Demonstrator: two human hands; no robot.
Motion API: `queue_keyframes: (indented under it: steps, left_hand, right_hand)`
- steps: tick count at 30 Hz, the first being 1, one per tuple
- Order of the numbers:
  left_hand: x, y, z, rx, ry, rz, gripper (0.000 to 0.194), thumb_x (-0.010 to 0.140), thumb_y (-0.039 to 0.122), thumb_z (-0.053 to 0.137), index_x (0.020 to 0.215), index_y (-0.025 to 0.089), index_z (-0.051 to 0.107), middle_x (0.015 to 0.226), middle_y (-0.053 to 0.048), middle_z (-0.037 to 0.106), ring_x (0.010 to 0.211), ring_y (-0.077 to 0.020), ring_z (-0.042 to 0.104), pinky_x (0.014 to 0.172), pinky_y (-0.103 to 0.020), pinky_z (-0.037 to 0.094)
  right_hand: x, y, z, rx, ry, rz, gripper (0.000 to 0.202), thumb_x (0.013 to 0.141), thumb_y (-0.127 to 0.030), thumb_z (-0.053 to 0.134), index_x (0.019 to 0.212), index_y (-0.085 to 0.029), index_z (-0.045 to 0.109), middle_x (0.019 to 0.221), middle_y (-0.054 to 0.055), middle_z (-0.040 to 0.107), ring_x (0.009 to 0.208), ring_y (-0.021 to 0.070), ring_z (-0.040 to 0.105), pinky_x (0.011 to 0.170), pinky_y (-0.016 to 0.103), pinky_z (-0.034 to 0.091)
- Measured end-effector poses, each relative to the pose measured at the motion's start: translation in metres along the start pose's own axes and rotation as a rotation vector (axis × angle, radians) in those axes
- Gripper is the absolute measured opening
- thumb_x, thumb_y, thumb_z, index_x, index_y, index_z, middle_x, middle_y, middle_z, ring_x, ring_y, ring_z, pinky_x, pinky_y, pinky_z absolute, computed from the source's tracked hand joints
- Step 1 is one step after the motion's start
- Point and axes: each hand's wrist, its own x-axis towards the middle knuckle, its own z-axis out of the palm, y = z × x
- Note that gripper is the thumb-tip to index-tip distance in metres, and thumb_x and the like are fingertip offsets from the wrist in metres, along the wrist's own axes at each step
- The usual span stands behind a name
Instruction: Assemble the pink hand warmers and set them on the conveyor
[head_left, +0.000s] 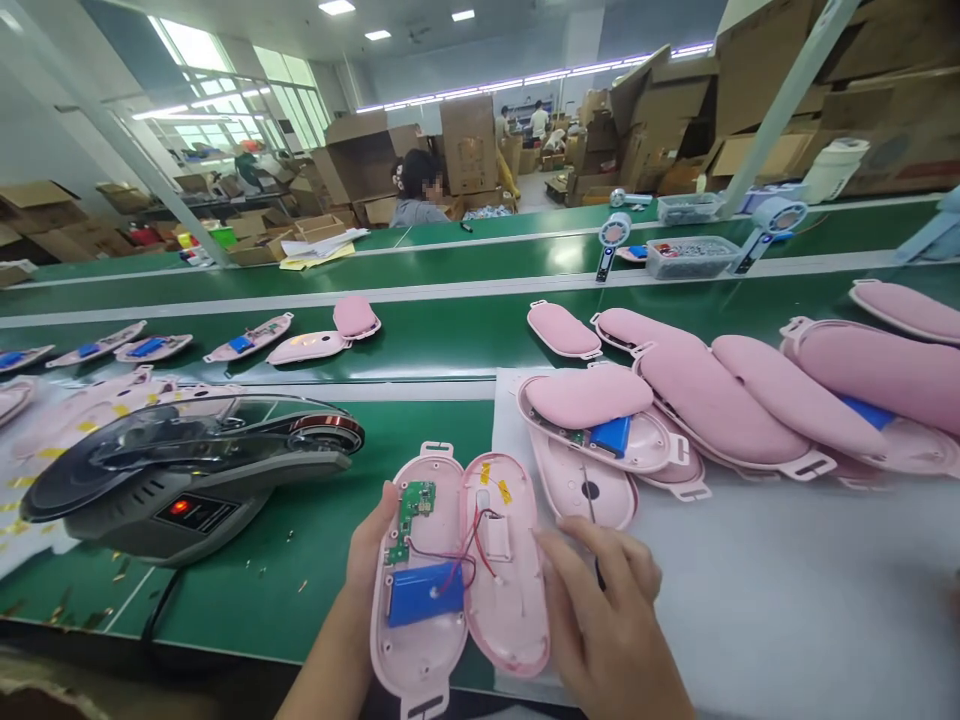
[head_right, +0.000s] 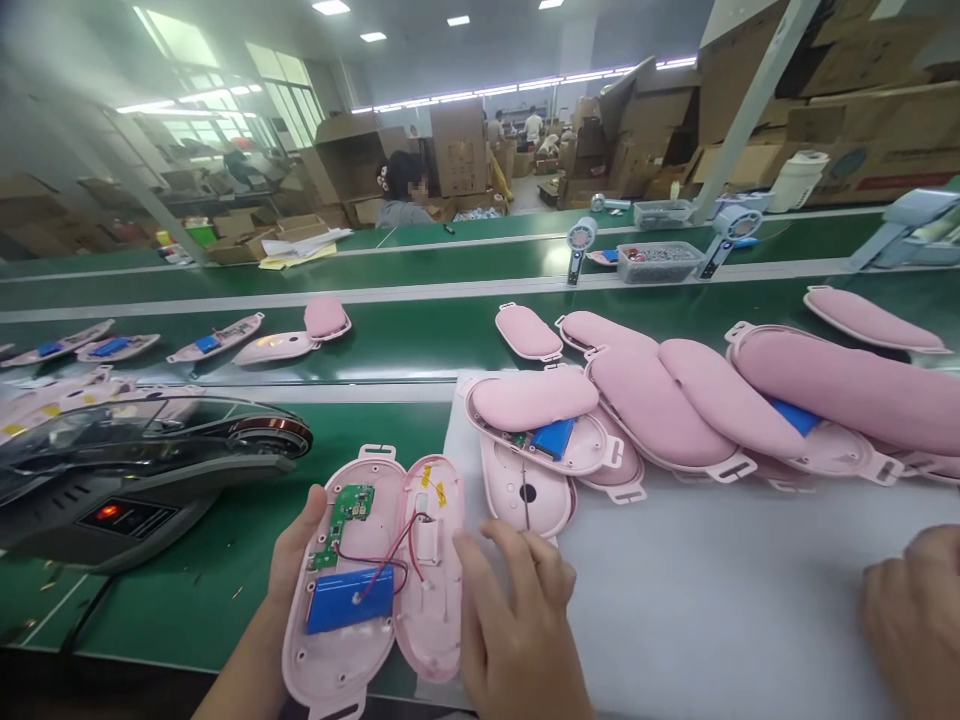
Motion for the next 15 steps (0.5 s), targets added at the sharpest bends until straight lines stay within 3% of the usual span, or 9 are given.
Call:
queue_keyframes:
  steps: [4, 9, 12, 15]
  left_hand:
    - [-0.008, 0.000, -0.001, -0.035, 0.062, 0.000, 0.061, 0.088, 0.053, 0.047, 0.133, 0.012, 0.052, 0.115, -0.017, 0.069, 0.108, -0.0375, 0.063, 0.099, -0.055, 0.041]
    - [-0.009, 0.001, -0.004, -0.036, 0.013, -0.032, 0.059, 0.092, 0.047, 0.043, 0.132, 0.005, 0.051, 0.109, -0.018, 0.072, 0.109, -0.0346, 0.063, 0.102, -0.049, 0.040]
    - [-0.006, 0.002, 0.001, -0.055, -0.003, -0.047, 0.061, 0.089, 0.047, 0.049, 0.124, -0.001, 0.057, 0.102, -0.021, 0.073, 0.107, -0.0355, 0.064, 0.100, -0.046, 0.041]
    - [-0.003, 0.004, 0.008, -0.079, 0.049, -0.085, 0.058, 0.087, 0.046, 0.051, 0.118, -0.003, 0.061, 0.094, -0.020, 0.075, 0.102, -0.0355, 0.066, 0.095, -0.044, 0.044]
  right_hand:
    - [0.014, -0.010, 0.002, 0.099, -0.141, -0.123, 0.032, 0.084, -0.006, 0.046, 0.110, -0.019, 0.058, 0.093, 0.008, 0.060, 0.085, 0.0210, 0.053, 0.077, 0.035, 0.040]
    - [0.026, -0.011, 0.010, 0.053, -0.437, -0.176, 0.064, 0.074, 0.006, 0.043, 0.127, -0.028, 0.052, 0.090, 0.006, 0.057, 0.073, 0.0187, 0.052, 0.063, 0.030, 0.043]
    - [0.040, -0.006, 0.009, 0.048, -0.597, -0.234, 0.060, 0.068, 0.006, 0.051, 0.113, -0.031, 0.062, 0.091, 0.006, 0.055, 0.074, 0.0181, 0.053, 0.061, 0.027, 0.043]
    - [0.053, -0.003, 0.008, 0.002, -0.678, -0.266, 0.049, 0.066, 0.007, 0.056, 0.094, -0.031, 0.068, 0.087, 0.004, 0.054, 0.071, 0.0163, 0.050, 0.057, 0.025, 0.039]
